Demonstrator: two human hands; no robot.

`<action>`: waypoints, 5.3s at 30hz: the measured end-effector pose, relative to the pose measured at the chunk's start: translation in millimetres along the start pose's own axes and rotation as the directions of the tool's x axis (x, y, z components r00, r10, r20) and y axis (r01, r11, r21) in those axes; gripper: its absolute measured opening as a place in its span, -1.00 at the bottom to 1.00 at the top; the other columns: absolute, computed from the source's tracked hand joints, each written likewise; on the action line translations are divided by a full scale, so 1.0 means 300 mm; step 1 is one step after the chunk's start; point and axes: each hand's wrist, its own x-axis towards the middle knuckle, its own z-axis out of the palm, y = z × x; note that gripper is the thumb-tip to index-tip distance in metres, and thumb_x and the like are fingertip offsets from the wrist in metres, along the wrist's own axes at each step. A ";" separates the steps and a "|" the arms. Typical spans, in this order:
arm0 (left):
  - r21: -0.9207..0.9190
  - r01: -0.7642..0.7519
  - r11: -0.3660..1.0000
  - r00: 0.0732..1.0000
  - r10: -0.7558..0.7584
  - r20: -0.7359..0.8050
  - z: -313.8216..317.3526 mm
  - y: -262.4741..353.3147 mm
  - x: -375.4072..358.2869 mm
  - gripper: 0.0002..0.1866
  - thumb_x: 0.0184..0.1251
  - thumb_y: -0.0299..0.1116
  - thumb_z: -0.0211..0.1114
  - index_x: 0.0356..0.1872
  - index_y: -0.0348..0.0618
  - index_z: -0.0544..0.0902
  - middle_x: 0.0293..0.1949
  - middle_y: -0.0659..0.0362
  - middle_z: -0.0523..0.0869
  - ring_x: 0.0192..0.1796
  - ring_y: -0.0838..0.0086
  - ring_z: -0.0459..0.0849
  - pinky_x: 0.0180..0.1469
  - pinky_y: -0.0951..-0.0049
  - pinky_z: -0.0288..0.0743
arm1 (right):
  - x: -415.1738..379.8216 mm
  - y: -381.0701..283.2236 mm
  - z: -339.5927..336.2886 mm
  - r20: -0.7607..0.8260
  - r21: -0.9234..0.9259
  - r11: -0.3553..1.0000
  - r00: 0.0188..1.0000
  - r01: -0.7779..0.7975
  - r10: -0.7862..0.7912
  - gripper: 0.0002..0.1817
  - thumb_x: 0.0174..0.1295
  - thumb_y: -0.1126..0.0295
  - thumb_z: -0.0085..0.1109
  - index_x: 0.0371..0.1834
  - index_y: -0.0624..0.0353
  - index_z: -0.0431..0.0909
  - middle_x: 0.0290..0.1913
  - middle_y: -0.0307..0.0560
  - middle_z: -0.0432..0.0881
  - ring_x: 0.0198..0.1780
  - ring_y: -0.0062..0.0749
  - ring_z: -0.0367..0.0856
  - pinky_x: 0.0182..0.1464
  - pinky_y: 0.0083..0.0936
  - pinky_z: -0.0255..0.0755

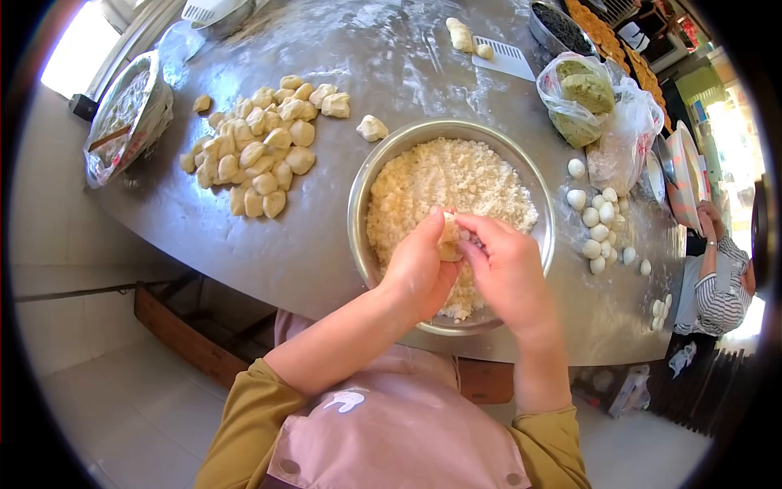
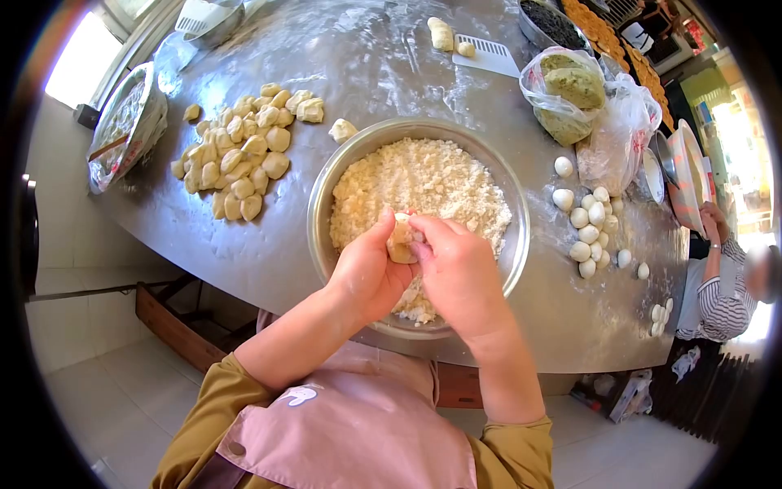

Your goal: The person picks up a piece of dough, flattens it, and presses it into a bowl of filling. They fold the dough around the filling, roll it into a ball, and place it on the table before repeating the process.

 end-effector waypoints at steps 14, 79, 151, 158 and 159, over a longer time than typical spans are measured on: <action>0.221 -0.026 0.975 1.000 0.022 0.019 -0.011 -0.002 0.011 -0.72 0.56 -0.29 -0.07 0.14 -0.15 0.41 0.05 0.12 0.53 0.08 0.42 0.54 0.15 0.31 0.45 | 0.002 0.012 0.052 -0.127 0.140 0.986 0.986 -0.091 0.110 -0.76 0.16 0.58 0.23 -0.08 0.22 0.57 -0.25 0.07 0.70 -0.25 -0.20 0.74 -0.26 -0.48 0.57; 0.259 0.112 0.959 0.966 -0.167 0.199 0.004 0.038 -0.081 -0.71 0.48 -0.37 0.04 0.17 -0.12 0.43 -0.05 0.23 0.58 -0.22 0.55 0.57 -0.23 0.58 0.47 | -0.050 0.071 0.099 -0.219 -0.185 0.958 0.941 0.219 -0.258 -0.14 0.11 -0.40 -0.14 0.09 0.24 0.41 0.17 0.06 0.53 0.44 0.29 0.13 0.44 0.07 -0.25; 0.423 -0.612 0.668 0.790 0.535 0.299 0.048 0.000 -0.013 -0.48 0.53 -0.10 0.02 -0.56 -0.29 0.60 -0.58 0.17 0.64 -0.48 0.64 0.58 -0.35 0.63 0.48 | -0.025 -0.075 0.124 -0.391 0.756 0.589 0.919 0.287 0.053 -0.15 0.44 -0.18 -0.41 0.52 0.31 -0.24 0.55 0.19 -0.24 0.57 -0.16 -0.38 0.51 -0.26 -0.46; 0.301 -0.480 0.824 0.837 0.329 0.436 0.056 0.058 -0.059 -0.08 0.29 0.46 -0.35 0.27 -0.19 0.39 0.32 -0.03 0.37 0.35 0.33 0.31 0.35 0.25 0.20 | -0.070 -0.057 0.175 -0.377 0.419 0.908 0.912 0.012 0.161 -0.52 0.45 0.08 -0.06 0.10 0.35 0.32 -0.05 -0.01 0.51 -0.06 -0.37 0.52 0.04 -0.48 0.41; 0.227 -0.452 0.863 0.830 0.313 0.461 0.061 0.064 -0.064 -0.03 0.22 0.52 -0.31 0.33 -0.16 0.33 0.38 -0.01 0.29 0.33 0.30 0.33 0.35 0.24 0.21 | -0.071 -0.060 0.163 -0.339 0.467 0.884 0.921 -0.010 0.190 -0.54 0.46 0.07 -0.10 0.07 0.33 0.34 -0.09 -0.04 0.52 -0.10 -0.41 0.53 -0.02 -0.50 0.43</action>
